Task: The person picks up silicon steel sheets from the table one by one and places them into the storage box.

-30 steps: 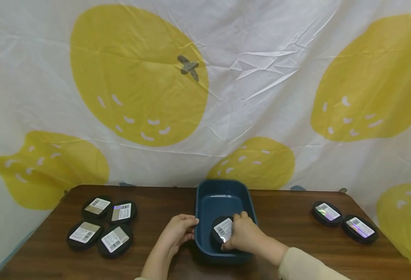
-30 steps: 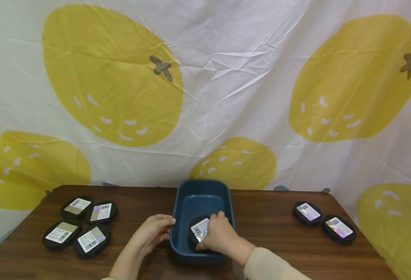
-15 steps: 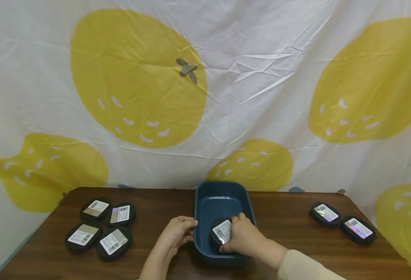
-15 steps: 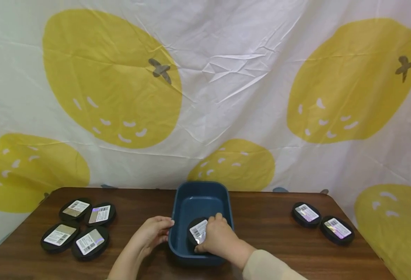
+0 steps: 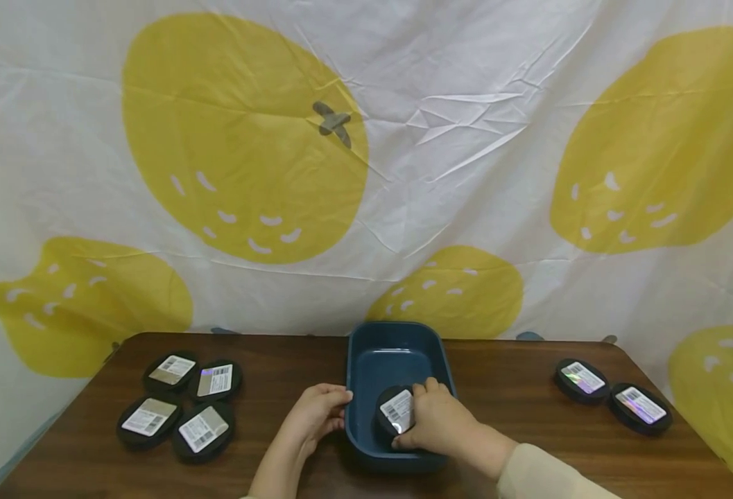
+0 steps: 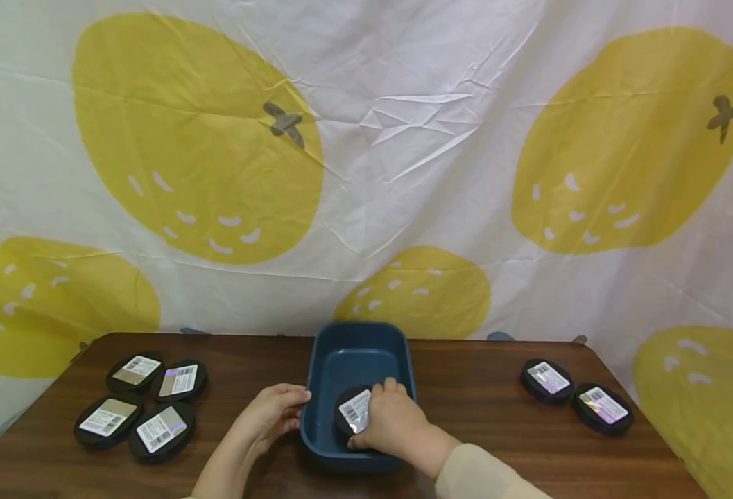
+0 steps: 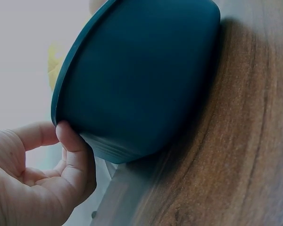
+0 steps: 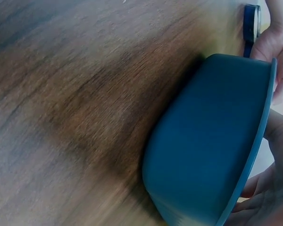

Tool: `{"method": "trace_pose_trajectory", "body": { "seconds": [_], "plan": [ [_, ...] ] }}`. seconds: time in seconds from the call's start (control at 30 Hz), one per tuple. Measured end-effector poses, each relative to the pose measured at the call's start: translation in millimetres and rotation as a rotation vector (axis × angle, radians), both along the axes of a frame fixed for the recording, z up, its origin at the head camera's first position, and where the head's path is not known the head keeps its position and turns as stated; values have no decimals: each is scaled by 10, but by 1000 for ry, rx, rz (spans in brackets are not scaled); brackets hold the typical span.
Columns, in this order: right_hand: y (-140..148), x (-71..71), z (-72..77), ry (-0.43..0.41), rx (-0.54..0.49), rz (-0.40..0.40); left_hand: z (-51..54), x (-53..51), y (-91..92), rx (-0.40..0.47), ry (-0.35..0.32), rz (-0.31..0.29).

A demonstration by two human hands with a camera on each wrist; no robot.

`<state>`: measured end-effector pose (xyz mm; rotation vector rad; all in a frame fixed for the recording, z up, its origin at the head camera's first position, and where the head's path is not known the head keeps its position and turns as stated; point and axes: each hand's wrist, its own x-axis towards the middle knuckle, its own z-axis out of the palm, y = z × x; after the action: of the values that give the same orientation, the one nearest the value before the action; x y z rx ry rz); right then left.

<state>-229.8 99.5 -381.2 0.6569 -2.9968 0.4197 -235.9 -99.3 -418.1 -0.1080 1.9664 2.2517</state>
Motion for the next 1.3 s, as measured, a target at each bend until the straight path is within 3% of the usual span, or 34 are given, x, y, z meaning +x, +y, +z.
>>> {"method": "trace_pose_trajectory", "body": {
  "seconds": [0.33, 0.57, 0.73, 1.3],
  "plan": [
    [40, 31, 47, -51, 21, -13, 9, -3, 8, -8, -5, -3],
    [100, 34, 46, 9, 29, 38, 15, 7, 10, -4, -16, -12],
    [140, 27, 41, -38, 51, 48, 9, 14, 5, -7, -11, -8],
    [362, 110, 9, 1, -20, -21, 7, -11, -6, -2, -7, -7]
  ]
}}
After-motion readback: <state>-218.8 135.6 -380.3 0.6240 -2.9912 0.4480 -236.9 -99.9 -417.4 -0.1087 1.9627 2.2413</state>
